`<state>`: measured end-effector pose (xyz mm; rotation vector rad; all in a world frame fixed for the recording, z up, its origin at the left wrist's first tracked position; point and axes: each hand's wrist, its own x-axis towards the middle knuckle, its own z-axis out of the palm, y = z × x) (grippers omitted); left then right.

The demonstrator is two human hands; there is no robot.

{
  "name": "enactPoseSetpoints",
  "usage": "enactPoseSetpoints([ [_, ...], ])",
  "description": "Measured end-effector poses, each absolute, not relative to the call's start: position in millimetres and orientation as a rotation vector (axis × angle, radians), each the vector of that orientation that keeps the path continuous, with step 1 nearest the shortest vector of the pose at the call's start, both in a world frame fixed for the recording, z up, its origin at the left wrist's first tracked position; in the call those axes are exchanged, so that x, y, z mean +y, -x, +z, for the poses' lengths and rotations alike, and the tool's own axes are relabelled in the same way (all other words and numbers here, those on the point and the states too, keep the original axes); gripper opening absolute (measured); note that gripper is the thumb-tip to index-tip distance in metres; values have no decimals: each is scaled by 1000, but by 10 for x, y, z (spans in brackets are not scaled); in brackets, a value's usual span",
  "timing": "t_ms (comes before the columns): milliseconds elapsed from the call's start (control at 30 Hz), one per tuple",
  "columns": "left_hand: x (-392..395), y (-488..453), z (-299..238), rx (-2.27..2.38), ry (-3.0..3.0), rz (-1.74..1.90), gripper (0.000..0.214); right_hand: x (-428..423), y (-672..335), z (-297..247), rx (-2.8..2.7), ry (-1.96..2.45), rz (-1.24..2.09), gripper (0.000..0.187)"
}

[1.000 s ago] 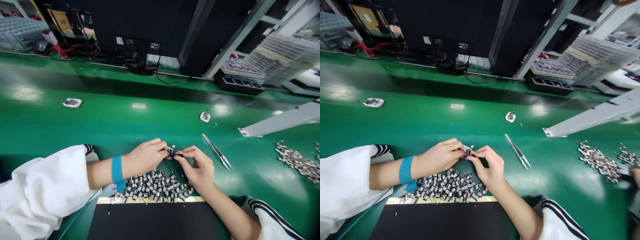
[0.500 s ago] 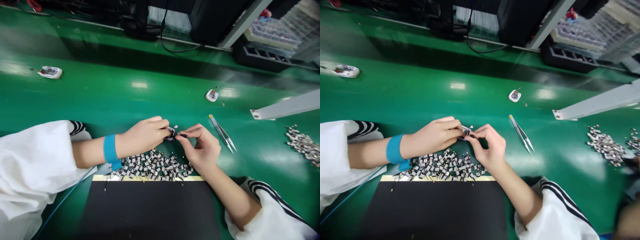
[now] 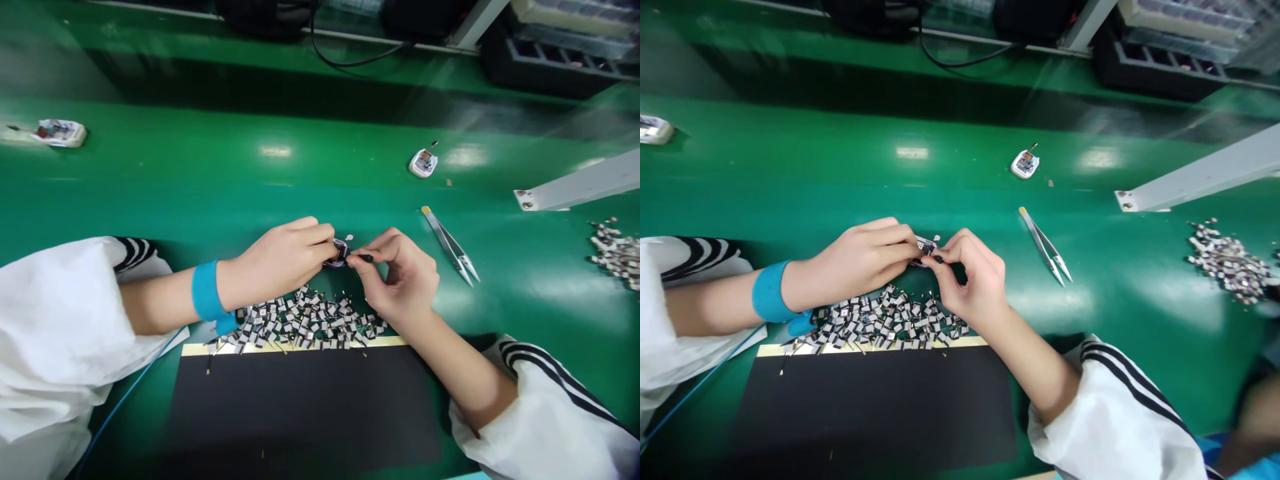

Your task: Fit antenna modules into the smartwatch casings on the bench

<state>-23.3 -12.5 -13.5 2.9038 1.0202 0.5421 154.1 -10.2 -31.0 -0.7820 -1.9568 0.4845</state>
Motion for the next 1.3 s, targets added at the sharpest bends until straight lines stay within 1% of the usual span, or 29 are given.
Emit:
enactPoseSetpoints([
  [100,-124,238,-143,1014,-2916,552,22,-95,-1530,-308,-1979,776,470,24],
  [267,-115,240,-163,996,-2970,560,22,-78,-1524,-310,-1967,809,540,24],
  [467,-95,262,-160,993,-2893,400,20,-56,-1518,-334,-1892,817,633,23],
  [567,-141,251,-115,1079,-2865,310,24,-37,-1576,-302,-1732,772,714,19],
  [633,-198,227,-68,1150,-2840,275,25,-5,-1654,-259,-1668,788,731,13],
  [667,-229,215,-42,1176,-2821,279,29,16,-1698,-233,-1701,837,725,10],
  [733,-279,199,13,1203,-2737,324,39,59,-1775,-181,-1875,983,667,5],
  [767,-290,199,38,1207,-2671,375,40,76,-1799,-157,-1983,1047,614,4],
  [833,-273,216,70,1184,-2530,528,39,93,-1804,-124,-2160,1108,495,7],
  [933,-162,270,47,1059,-2429,710,51,56,-1713,-123,-2268,1084,400,11],
  [1033,-34,318,-48,870,-2405,601,62,-21,-1587,-175,-2354,1068,307,14],
  [1100,17,339,-109,783,-2389,505,62,-57,-1532,-206,-2409,1052,245,14],
  [1167,36,361,-141,764,-2381,474,62,-70,-1512,-212,-2475,1015,190,13],
  [1300,50,409,-140,820,-2341,501,73,-63,-1517,-152,-2636,864,70,5],
])
